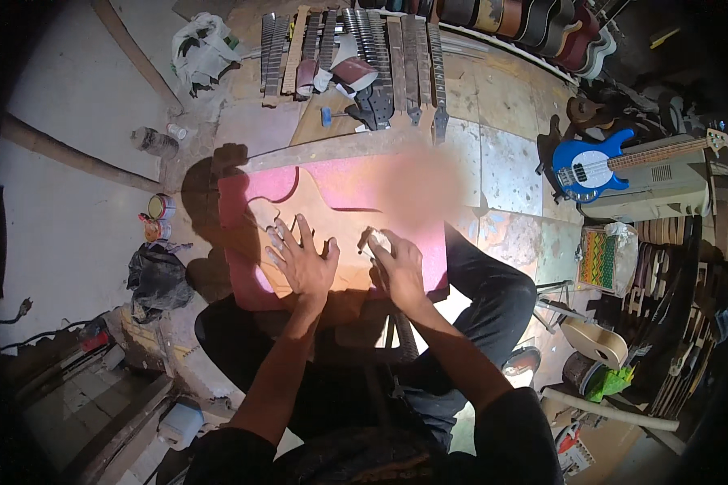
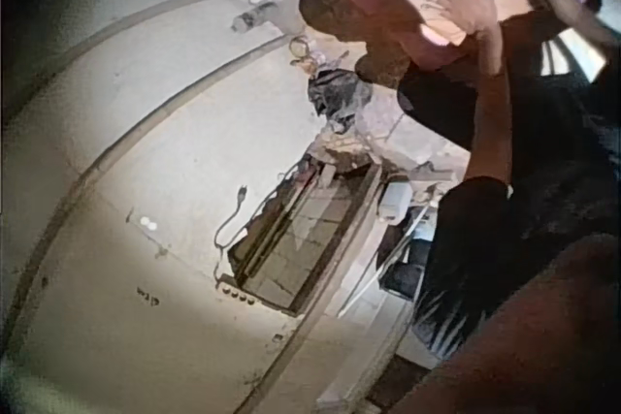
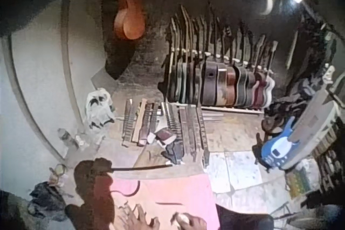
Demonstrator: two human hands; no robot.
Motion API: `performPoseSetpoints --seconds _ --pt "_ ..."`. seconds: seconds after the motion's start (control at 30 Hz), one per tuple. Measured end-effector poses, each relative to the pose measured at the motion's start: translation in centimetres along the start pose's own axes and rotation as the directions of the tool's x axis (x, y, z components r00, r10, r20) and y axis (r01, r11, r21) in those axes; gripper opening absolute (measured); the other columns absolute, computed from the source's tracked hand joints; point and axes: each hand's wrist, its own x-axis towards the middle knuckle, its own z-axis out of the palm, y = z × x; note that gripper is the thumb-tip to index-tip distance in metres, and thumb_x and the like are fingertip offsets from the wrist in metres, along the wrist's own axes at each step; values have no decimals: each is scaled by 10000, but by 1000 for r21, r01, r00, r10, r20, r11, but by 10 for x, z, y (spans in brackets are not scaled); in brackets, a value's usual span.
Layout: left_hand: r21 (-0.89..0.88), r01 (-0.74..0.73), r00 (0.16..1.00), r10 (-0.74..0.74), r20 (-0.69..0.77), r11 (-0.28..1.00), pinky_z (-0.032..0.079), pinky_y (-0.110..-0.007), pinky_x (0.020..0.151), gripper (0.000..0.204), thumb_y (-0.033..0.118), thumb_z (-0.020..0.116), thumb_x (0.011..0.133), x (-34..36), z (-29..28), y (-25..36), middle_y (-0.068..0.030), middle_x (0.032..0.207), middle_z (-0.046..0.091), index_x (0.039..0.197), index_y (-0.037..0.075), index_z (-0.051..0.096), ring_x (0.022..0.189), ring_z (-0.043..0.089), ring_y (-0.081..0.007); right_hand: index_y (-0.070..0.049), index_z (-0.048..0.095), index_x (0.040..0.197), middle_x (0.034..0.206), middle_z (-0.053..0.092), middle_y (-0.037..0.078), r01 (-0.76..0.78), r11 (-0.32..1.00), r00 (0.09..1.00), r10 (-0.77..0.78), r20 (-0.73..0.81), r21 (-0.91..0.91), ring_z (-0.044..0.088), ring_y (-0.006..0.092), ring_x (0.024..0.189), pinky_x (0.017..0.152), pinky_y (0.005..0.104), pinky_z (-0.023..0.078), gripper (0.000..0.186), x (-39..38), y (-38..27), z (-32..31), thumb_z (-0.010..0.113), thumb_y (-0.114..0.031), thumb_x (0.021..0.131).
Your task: The person wipes a wooden guitar body with a cloth, then uses a small sanding block to sand the surface of the guitar body while sitting at a workstation.
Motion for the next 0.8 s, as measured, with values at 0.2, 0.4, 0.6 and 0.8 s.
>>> performPoseSetpoints --seconds 0.2,0.4,0.6,0.8 --pt "-27 -13 1000 12 -20 1000 141 -657 1152 839 528 591 867 -3 5 0 -295 1575 229 1554 135 313 1455 182 -508 -117 630 1268 1219 610 169 -46 998 992 50 -112 45 578 387 1060 891 454 469 480 64 -23 10 674 -20 800" --pt "-1 -23 999 23 -28 1000 167 -673 1138 840 537 580 873 2 4 0 -297 1571 230 1556 132 306 1450 184 -517 -183 627 1313 1276 578 175 -77 997 996 77 -32 20 556 362 1117 924 469 439 551 -6 -3 2 712 -42 788" --pt "0 -18 1000 17 -14 1000 137 -664 1153 835 544 578 861 -4 7 -6 -290 1579 223 1546 137 329 1463 169 -503 -170 618 1320 1297 559 163 -108 987 993 112 -30 116 521 371 1133 976 471 405 486 45 -15 10 694 -119 843" --pt "-7 -28 999 28 -19 1000 153 -664 1150 837 519 591 864 -3 3 2 -290 1572 235 1551 130 314 1454 181 -511 -196 588 1368 1314 561 148 -167 984 986 168 -3 66 511 356 1162 994 467 391 543 20 -12 4 687 -114 840"
